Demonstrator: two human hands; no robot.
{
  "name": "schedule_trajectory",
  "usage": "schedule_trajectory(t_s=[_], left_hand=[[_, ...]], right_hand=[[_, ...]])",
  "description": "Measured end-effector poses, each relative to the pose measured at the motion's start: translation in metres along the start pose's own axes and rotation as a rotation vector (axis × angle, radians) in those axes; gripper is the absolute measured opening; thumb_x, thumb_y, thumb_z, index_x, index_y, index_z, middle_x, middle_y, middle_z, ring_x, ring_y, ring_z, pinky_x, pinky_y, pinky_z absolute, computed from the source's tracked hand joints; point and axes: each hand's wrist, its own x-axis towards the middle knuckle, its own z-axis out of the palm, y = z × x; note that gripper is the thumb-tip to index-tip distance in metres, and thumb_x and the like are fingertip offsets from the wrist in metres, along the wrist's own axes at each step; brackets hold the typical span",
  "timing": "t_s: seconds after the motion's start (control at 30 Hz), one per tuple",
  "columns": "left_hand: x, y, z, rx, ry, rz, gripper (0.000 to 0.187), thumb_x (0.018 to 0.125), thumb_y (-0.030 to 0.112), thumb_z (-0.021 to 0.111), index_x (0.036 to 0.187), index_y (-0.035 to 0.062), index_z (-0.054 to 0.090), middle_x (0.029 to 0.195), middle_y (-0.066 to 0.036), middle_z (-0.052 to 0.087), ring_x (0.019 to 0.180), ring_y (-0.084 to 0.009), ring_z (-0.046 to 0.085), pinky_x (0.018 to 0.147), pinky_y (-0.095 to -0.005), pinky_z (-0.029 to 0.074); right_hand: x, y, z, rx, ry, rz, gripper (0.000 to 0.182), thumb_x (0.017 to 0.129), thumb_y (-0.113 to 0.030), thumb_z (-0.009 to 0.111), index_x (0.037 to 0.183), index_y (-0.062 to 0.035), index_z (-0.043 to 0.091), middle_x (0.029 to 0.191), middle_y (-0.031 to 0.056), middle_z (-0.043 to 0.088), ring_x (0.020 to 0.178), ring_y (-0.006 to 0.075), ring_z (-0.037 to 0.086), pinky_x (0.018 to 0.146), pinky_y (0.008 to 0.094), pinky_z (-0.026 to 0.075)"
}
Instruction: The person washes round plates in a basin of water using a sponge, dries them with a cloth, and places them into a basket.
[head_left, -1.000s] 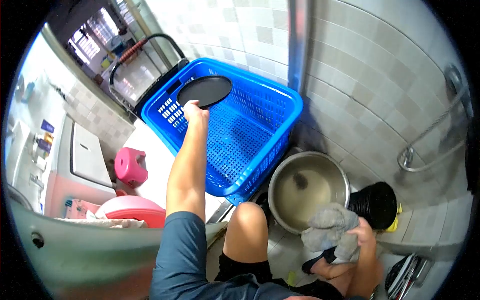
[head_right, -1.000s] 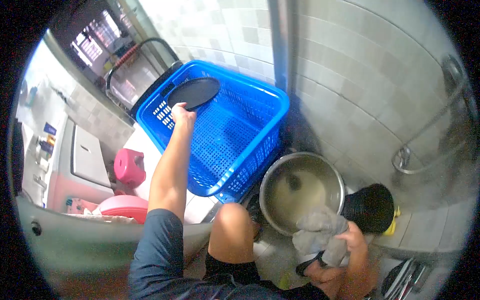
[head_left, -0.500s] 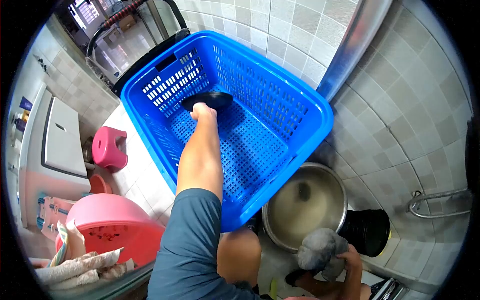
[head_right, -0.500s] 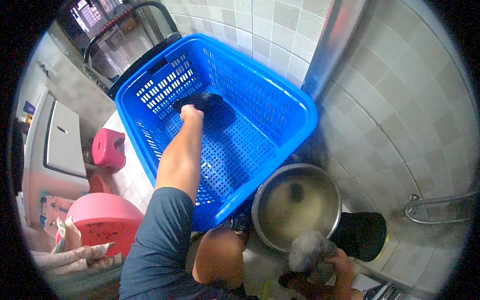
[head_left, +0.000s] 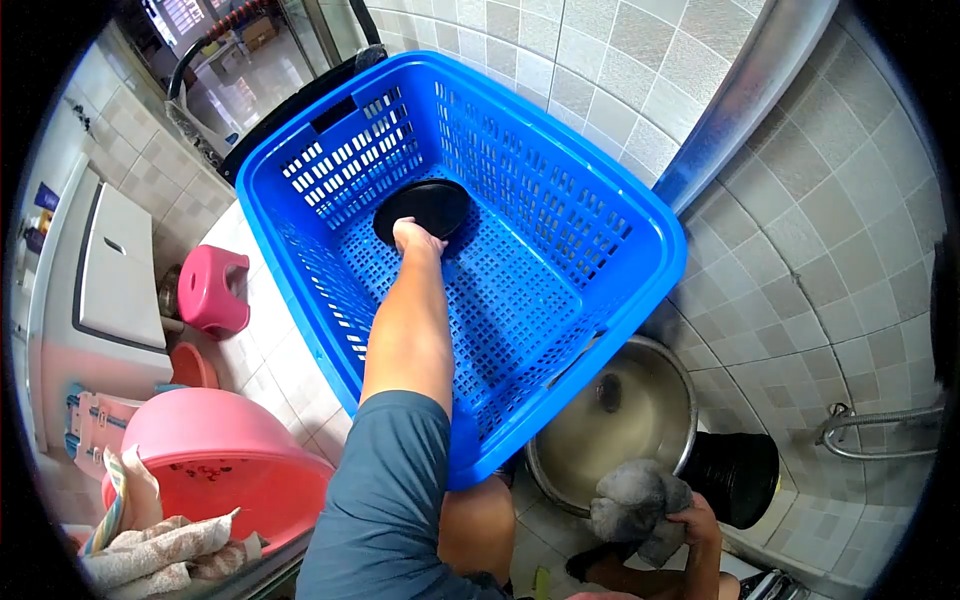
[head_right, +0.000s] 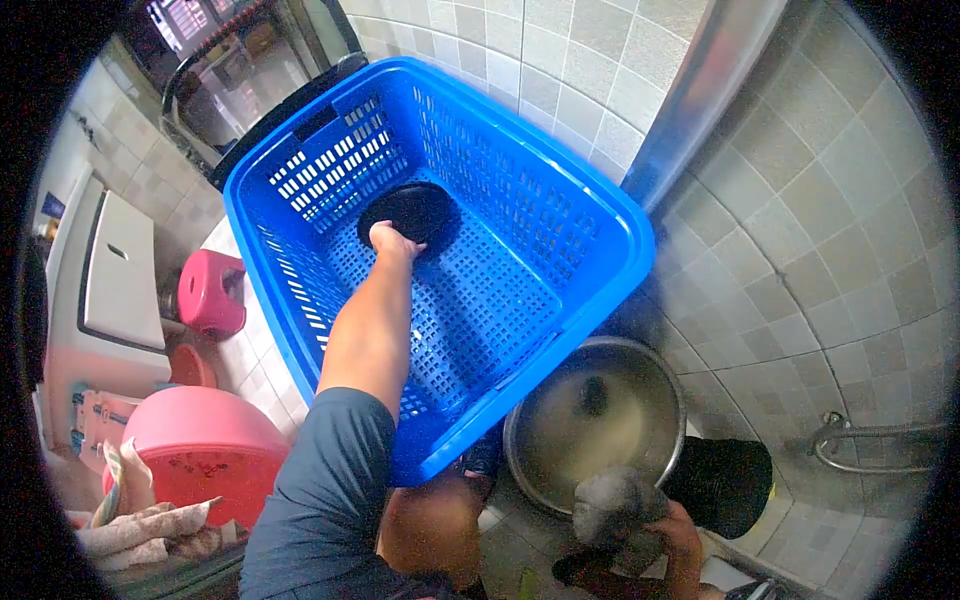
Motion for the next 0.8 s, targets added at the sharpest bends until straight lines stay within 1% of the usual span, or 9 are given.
schedule_trajectory(t_s=[0.1,0.27,0.37,0.4,0.47,0.53,0.67,0.73,0.8], left_hand=[[0.005,-0.01,-0.009,-0.009,-0.204,0.048,0.071,0.077,0.023,0.058,0.143,0.0017,0.042,0.143,-0.022,0.05,0.127,-0.0469,0.051,0.112,-0.0707,0.028],[0.011,-0.007,-0.003,-0.045,-0.224,0.085,0.067,0.079,0.021,0.059,0.143,0.0054,0.044,0.154,-0.02,0.037,0.135,-0.0455,0.043,0.112,-0.0733,0.026],[0.016,0.004,0.01,0.222,-0.201,-0.014,0.063,0.08,0.012,0.059,0.142,0.0035,0.047,0.159,-0.019,0.033,0.139,-0.0499,0.036,0.106,-0.076,0.032],[0.007,0.011,0.024,0.356,-0.092,0.029,0.05,0.081,0.009,0.059,0.13,0.0028,0.055,0.141,-0.022,0.048,0.115,-0.0469,0.057,0.097,-0.0739,0.044],[-0.038,0.027,0.043,0.445,-0.124,0.146,0.029,0.081,0.008,0.058,0.109,0.0018,0.062,0.105,-0.019,0.059,0.075,-0.0338,0.062,0.08,-0.066,0.054],[-0.116,0.043,0.057,0.382,-0.181,0.352,0.015,0.081,0.007,0.057,0.094,0.0026,0.062,0.077,-0.01,0.052,0.052,-0.0213,0.049,0.059,-0.0504,0.056],[-0.248,0.079,0.09,0.08,-0.437,0.748,0.009,0.084,0.007,0.058,0.092,0.0027,0.06,0.074,-0.007,0.057,0.056,-0.0197,0.058,0.042,-0.0319,0.047],[-0.321,0.102,0.095,-0.083,-0.765,0.857,0.015,0.084,0.009,0.058,0.093,-0.0025,0.06,0.081,-0.015,0.063,0.072,-0.0293,0.066,0.064,-0.0444,0.056],[-0.422,0.122,0.072,-0.161,-1.197,0.844,0.032,0.091,0.014,0.051,0.114,-0.0074,0.058,0.101,-0.022,0.067,0.099,-0.0355,0.066,0.092,-0.0572,0.051]], right_hand=[[-0.001,0.002,-0.004,-0.046,-0.04,0.021,0.053,0.064,0.008,0.07,0.117,0.0059,0.068,0.111,0.0136,0.073,0.102,0.0295,0.07,0.098,0.042,0.052],[-0.015,0.002,-0.002,-0.016,-0.064,0.014,0.052,0.066,0.008,0.069,0.118,0.0062,0.068,0.112,0.014,0.073,0.102,0.0285,0.069,0.096,0.0398,0.053],[-0.029,-0.004,0.005,-0.044,0.014,-0.016,0.052,0.066,0.007,0.069,0.118,0.0068,0.067,0.111,0.0127,0.072,0.101,0.0272,0.069,0.094,0.038,0.053],[-0.03,0.001,-0.002,-0.043,0.018,-0.021,0.052,0.066,0.007,0.069,0.118,0.0068,0.067,0.111,0.0127,0.072,0.101,0.0272,0.069,0.094,0.038,0.053],[-0.025,0.018,-0.019,-0.167,0.103,-0.096,0.053,0.067,0.005,0.069,0.12,0.0062,0.066,0.111,0.0116,0.071,0.101,0.0261,0.068,0.094,0.037,0.052],[-0.021,0.028,-0.031,-0.195,0.062,-0.119,0.054,0.067,0.005,0.069,0.121,0.006,0.066,0.113,0.0117,0.071,0.103,0.0259,0.068,0.095,0.0366,0.052],[-0.035,0.026,-0.027,-0.19,-0.134,-0.18,0.057,0.073,-0.001,0.073,0.129,0.0034,0.062,0.119,0.0123,0.069,0.105,0.0264,0.066,0.095,0.0377,0.051],[-0.051,0.019,-0.02,-0.215,-0.118,-0.161,0.056,0.073,0.002,0.07,0.128,0.0044,0.063,0.117,0.0129,0.07,0.104,0.0269,0.067,0.096,0.0377,0.051],[-0.065,0.019,-0.01,-0.088,-0.15,-0.237,0.056,0.072,0.004,0.068,0.128,0.0058,0.063,0.115,0.0132,0.071,0.103,0.0266,0.068,0.096,0.0379,0.051]])
